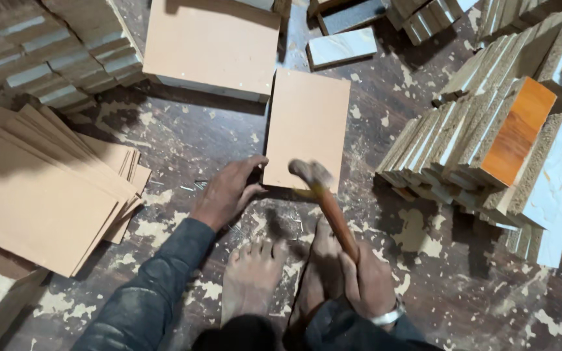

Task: The person hammers nails into small wooden panels on a workbench to assemble small boxes, picking nails from a container, positioning a panel against a box side, and driving nails in with a hammer. They set finished boxes aside and stack completed pieces with other finished panels.

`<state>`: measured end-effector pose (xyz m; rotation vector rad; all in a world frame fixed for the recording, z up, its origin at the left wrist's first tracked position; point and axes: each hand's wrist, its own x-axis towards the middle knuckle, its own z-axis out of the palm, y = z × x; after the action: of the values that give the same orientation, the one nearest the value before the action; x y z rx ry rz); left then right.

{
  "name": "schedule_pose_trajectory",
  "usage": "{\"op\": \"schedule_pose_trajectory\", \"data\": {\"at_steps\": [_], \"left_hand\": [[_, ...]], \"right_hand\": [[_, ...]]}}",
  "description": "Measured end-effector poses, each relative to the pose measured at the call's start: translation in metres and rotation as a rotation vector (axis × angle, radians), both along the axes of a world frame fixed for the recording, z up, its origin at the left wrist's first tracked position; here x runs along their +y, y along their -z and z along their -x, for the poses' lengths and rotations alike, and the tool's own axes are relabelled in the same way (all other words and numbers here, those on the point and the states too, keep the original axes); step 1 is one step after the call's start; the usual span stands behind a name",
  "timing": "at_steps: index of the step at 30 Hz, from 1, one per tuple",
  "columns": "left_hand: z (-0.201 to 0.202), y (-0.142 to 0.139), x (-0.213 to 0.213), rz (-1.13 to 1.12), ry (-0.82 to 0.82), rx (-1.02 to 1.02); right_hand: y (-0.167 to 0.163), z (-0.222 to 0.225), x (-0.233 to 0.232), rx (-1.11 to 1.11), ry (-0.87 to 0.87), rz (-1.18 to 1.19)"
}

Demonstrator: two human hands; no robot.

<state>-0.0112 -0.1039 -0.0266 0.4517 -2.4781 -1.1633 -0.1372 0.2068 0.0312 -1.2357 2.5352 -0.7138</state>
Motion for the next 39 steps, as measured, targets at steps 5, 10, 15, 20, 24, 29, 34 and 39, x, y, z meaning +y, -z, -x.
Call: {"op": "schedule_pose_trajectory", "data": {"at_steps": [5, 10, 15, 20, 24, 29, 34, 39], "left_hand": [[0.002, -0.001, 0.005, -0.068, -0.061, -0.031], [0.002, -0.019, 0.001, 0.003, -0.037, 0.072], [0.024, -0.021, 0.013, -0.590, -0.249, -0.157], [0.056, 0.001, 0.024, -0.460, -0.162, -0.147], [0.054, 0.011, 0.025, -0.905, -0.229, -0.144], [0.021, 0.000, 0.021, -1.653, -0.181, 0.247], [-0.005, -0.022, 0.021, -1.977, -0.013, 0.325], [-0.012, -0.036, 0.020, -1.861, 0.468, 0.419]], "right_hand": [[0.006, 0.001, -0.004, -0.095, -0.024, -0.074], [0.008, 0.022, 0.018, -0.057, 0.080, -0.175], [0.021, 0.005, 0.083, -0.299, 0.351, -0.086], [0.048, -0.015, 0.113, -0.790, 0.818, -0.002], [0.059, -0.025, 0.118, -0.957, 0.932, 0.145], [0.062, -0.026, 0.114, -1.082, 0.994, 0.206], [0.065, -0.019, 0.103, -1.190, 0.982, 0.225], [0.068, -0.020, 0.097, -1.165, 0.931, 0.285]]}}
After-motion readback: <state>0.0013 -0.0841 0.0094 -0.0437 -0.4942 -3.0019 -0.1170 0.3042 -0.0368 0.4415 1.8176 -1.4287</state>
